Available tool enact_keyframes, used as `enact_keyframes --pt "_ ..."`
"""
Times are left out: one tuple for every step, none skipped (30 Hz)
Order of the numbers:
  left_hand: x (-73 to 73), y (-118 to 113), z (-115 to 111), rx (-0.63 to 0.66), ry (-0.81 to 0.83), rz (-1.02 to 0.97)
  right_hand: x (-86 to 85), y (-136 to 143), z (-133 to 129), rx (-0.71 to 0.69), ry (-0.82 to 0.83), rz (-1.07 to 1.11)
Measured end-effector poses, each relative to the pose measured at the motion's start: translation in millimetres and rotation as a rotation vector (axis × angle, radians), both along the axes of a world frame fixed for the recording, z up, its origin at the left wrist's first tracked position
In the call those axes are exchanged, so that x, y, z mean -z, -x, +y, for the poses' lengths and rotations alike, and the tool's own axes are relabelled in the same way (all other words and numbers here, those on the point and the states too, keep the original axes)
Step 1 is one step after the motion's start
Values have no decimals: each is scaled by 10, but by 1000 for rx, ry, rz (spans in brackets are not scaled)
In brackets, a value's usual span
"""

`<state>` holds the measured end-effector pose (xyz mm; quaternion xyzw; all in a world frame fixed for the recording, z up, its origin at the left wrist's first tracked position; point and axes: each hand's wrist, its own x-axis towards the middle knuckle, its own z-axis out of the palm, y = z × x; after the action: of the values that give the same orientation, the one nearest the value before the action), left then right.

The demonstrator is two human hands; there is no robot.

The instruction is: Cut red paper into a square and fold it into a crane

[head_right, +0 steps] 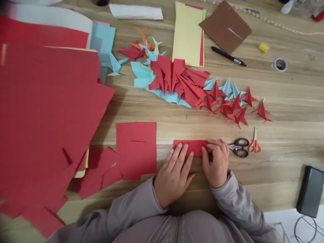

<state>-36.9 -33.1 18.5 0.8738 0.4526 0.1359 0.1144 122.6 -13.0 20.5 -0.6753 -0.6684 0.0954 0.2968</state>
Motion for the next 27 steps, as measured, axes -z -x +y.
enact_keyframes --pt "3 4 2 6 7 2 0 -1 0 0 2 1" --pt "2 7 5 10 11 3 2 -3 0 2 3 3" --pt "-2 9 7 9 14 2 5 -5 -1 5 3 5" --pt "-6 10 8 8 16 1 8 -8 -2 8 1 7" --pt "-10 9 7 6 18 0 12 -10 -3 9 0 8" --pt "-14 7 6 4 21 -2 15 -13 -3 9 -1 7" --pt "-16 5 5 2 24 -3 17 -14 -3 8 -1 5" --pt "-18 3 4 -1 28 -4 17 -15 -2 8 1 2" --pt "-18 2 3 -2 32 -5 17 -16 0 8 5 -1" --pt "-18 2 3 -4 36 -5 15 -15 3 10 8 -4" --pt "-17 2 3 -4 40 -5 13 -14 5 11 9 -7" --pt "-17 3 4 -3 43 -5 10 -13 8 12 10 -9" --pt "-16 3 5 -2 45 -7 8 -11 11 12 10 -12" --pt "-16 3 5 -3 46 -8 6 -9 13 12 10 -13" --pt "-15 3 6 -3 46 -10 4 -8 14 11 11 -15" --pt "-15 3 6 -3 46 -11 4 -6 15 12 13 -16" --pt "-15 2 6 -2 45 -12 3 -4 15 16 15 -16" --pt "-15 2 6 -2 46 -12 3 -2 14 21 15 -14" --pt "-14 3 5 -2 47 -12 3 1 12 26 16 -10" --pt "-13 4 4 -3 50 -12 3 4 9 33 15 -4" --pt "-12 5 4 -4 53 -12 3 7 5 42 14 5" --pt "-10 7 3 -5 56 -12 3 10 0 52 12 18" --pt "-9 9 2 -4 59 -12 3 12 -5 61 10 35" --pt "-8 11 2 -3 61 -11 4 14 -12 69 8 56" --pt "-7 13 2 -1 62 -9 5 14 -18 76 4 78" --pt "-6 14 1 0 63 -5 7 14 -24 81 1 99" --pt "-5 15 1 -1 64 -1 10 14 -28 85 -3 117"
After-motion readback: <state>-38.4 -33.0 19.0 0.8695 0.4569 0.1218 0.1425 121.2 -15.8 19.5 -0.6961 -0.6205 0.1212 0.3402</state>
